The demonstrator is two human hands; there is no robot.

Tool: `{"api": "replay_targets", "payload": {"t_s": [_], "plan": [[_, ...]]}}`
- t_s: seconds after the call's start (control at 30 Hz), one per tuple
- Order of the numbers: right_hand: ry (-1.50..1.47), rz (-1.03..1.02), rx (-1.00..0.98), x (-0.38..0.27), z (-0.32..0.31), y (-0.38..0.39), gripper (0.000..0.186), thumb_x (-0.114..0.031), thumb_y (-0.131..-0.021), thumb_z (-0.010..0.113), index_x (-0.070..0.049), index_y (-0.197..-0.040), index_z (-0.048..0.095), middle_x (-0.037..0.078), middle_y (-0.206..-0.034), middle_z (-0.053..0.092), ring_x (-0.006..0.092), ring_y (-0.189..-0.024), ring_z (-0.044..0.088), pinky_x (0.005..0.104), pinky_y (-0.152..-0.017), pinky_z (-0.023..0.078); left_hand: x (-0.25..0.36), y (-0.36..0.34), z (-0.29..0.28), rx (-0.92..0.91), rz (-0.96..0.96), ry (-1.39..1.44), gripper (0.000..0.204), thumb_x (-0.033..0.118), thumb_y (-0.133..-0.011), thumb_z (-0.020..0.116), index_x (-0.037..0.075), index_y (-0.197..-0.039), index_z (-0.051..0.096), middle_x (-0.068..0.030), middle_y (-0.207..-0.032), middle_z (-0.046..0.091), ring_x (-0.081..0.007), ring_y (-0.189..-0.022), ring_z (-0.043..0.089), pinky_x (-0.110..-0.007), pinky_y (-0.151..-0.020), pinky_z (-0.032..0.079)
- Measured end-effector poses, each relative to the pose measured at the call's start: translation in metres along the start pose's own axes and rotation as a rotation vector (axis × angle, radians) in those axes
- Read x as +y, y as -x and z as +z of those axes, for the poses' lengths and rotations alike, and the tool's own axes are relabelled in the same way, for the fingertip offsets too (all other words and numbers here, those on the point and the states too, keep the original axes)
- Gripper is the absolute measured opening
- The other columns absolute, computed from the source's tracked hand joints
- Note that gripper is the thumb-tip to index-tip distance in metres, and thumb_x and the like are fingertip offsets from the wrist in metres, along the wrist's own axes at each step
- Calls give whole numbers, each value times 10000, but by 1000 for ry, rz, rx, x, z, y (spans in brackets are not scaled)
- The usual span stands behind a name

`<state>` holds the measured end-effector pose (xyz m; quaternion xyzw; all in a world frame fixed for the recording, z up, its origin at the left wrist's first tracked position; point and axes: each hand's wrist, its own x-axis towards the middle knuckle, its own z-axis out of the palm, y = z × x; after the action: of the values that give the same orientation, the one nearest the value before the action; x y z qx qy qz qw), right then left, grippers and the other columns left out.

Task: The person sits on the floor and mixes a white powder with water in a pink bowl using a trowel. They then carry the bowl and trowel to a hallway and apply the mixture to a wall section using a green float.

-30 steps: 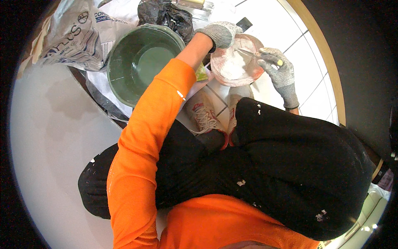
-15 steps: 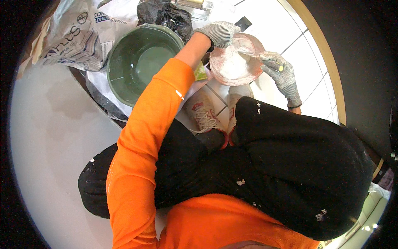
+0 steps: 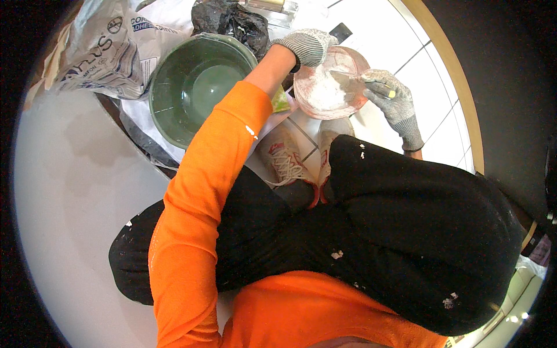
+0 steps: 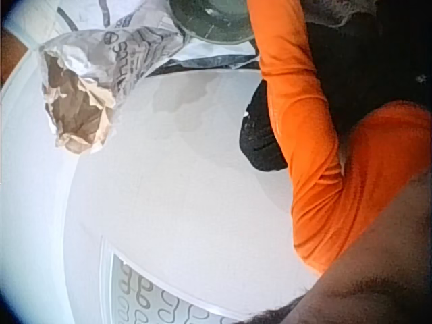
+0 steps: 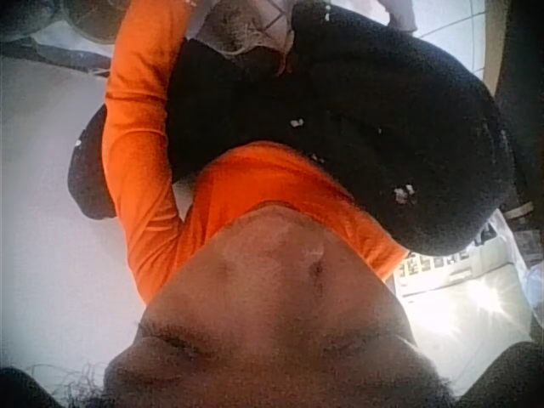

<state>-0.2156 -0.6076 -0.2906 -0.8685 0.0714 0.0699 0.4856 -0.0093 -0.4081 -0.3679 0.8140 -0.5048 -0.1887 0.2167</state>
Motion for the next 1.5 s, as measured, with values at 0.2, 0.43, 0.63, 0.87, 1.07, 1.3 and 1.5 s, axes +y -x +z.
{"api": "replay_targets", "payload": {"t_s": [0.2, 0.43, 0.63, 0.87, 1.07, 1.3, 1.5], "plan": [[110, -56, -45, -5, 12, -4, 336, -106, -913, 763, -54, -1239, 703, 85, -1257, 694, 187, -1183, 655, 353, -1039, 527, 4, 3, -4, -10, 2, -43, 726, 146, -665, 796, 105, -1370, 624, -214, -1211, 701, -388, -1140, 669, -428, -989, 531], [210, -33, -185, -4, 1, 1, 277, -160, -925, 721, -106, -1196, 738, 117, -1194, 720, 244, -1129, 683, 384, -1021, 523, 3, -1, -4, -62, -18, -13, 798, 148, -563, 864, 105, -1327, 638, -203, -1182, 715, -385, -1108, 684, -432, -966, 543], [187, 16, -241, -4, -7, 3, 291, -178, -916, 736, -112, -1199, 737, 124, -1193, 719, 262, -1116, 689, 385, -1014, 529, 5, -2, -1, -31, -7, -44, 453, 84, -825, 652, 84, -1278, 672, -201, -1239, 700, -348, -1159, 678, -419, -1013, 534], [127, -123, 1, -6, 6, -3, 326, -155, -918, 757, -79, -1232, 712, 113, -1247, 688, 222, -1175, 658, 369, -1020, 533, -4, -2, 3, 7, 19, -23, 734, 173, -640, 820, 91, -1345, 632, -204, -1232, 699, -373, -1152, 667, -429, -998, 525], [162, -98, -99, -7, 7, 1, 324, -141, -918, 745, -90, -1237, 715, 110, -1247, 697, 236, -1153, 672, 371, -1024, 529, 1, 2, -2, -23, 6, -10, 726, 172, -647, 817, 96, -1344, 631, -203, -1205, 708, -379, -1126, 677, -435, -988, 530], [114, 46, -246, 3, 0, 6, 312, -228, -897, 763, -134, -1194, 746, 114, -1180, 734, 250, -1115, 693, 392, -1022, 523, -1, 0, 0, -11, 13, -39, 812, 157, -580, 859, 108, -1356, 625, -206, -1181, 715, -383, -1108, 684, -438, -982, 536], [145, 15, -216, 6, -6, 5, 329, -231, -901, 758, -121, -1210, 739, 118, -1184, 728, 247, -1115, 692, 374, -1012, 524, 0, 4, -1, 4, 23, -31, 805, 158, -576, 853, 105, -1349, 632, -196, -1193, 712, -386, -1108, 677, -432, -985, 535]]}}
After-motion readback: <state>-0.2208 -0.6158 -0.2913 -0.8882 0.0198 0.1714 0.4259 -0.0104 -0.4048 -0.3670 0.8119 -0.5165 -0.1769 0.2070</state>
